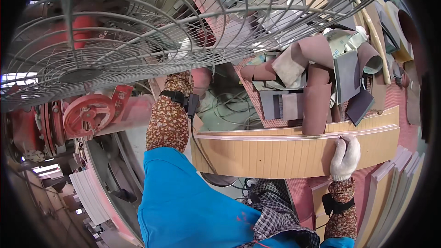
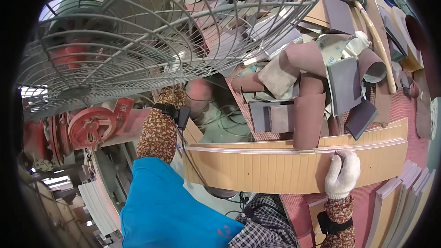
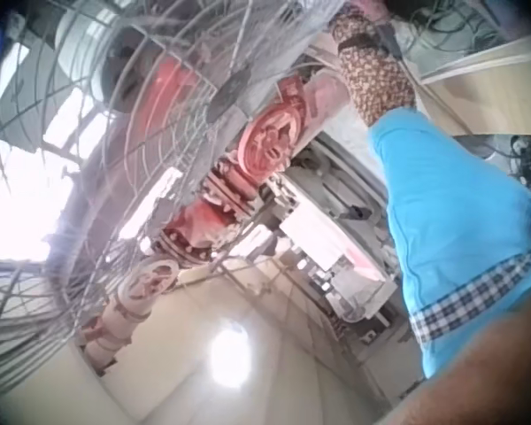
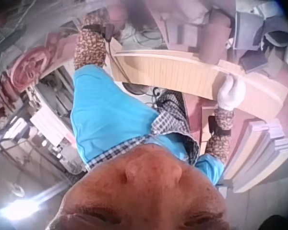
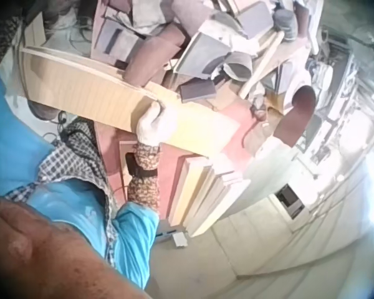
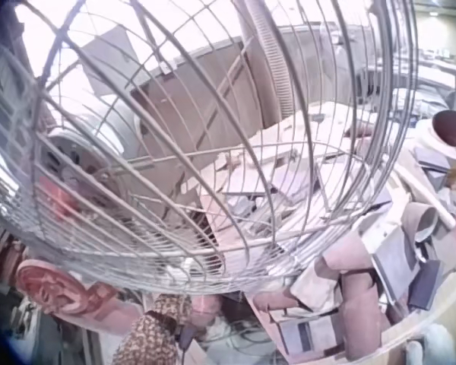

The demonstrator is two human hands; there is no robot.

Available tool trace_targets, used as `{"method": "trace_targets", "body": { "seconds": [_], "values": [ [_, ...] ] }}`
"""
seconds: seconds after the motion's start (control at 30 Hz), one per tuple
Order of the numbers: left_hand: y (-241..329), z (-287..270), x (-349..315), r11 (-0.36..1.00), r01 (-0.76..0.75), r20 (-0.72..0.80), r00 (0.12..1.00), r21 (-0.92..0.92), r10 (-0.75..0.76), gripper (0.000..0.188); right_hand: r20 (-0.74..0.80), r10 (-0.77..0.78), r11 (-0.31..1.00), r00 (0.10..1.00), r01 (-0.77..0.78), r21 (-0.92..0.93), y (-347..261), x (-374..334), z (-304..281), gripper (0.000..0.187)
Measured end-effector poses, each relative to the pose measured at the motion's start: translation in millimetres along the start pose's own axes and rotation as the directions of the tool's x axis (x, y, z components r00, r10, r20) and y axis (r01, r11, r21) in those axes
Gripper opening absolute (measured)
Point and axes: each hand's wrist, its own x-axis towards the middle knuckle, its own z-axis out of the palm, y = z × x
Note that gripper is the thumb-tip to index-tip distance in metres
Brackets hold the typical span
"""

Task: Processing and handling wooden panels on a manufacturing line.

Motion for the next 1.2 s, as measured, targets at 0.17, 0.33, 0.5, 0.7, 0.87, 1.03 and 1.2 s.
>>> {"method": "trace_targets", "body": {
  "seconds": [0.17,0.33,0.5,0.7,0.87,1.03,1.2],
  "values": [
    [1,-5,6,1.000,0.006,0.005,1.000,-0.005,-0.006,0.057,-0.050,0.045,0.999,0.998,-0.045,-0.008,-1,-2,5,0.010],
    [-13,-15,-33,0.997,0.071,0.016,0.997,-0.026,-0.070,0.055,-0.059,0.007,0.986,0.998,-0.016,-0.164,0,0,4,0.012],
    [-17,-14,-38,0.996,0.084,0.024,0.996,-0.036,-0.083,0.053,-0.120,-0.049,0.990,0.992,0.032,-0.136,-3,4,10,0.010],
    [-16,-13,-21,0.992,0.120,0.074,0.990,-0.044,-0.116,0.051,-0.134,-0.028,0.994,0.991,0.014,-0.105,-12,2,7,0.007],
    [-12,-14,-10,0.985,0.168,0.104,0.981,-0.045,-0.162,0.049,-0.142,-0.030,0.989,0.989,0.009,-0.145,-14,3,6,0.006],
    [-8,-14,-9,0.980,0.197,0.141,0.971,-0.028,-0.192,0.047,-0.136,-0.017,0.993,0.991,0.001,-0.121,-17,4,4,0.007],
    [-6,-20,-7,0.975,0.224,0.187,0.957,0.001,-0.220,0.045,-0.164,-0.094,0.990,0.982,0.074,-0.124,-21,9,4,0.008]
  ]
}}
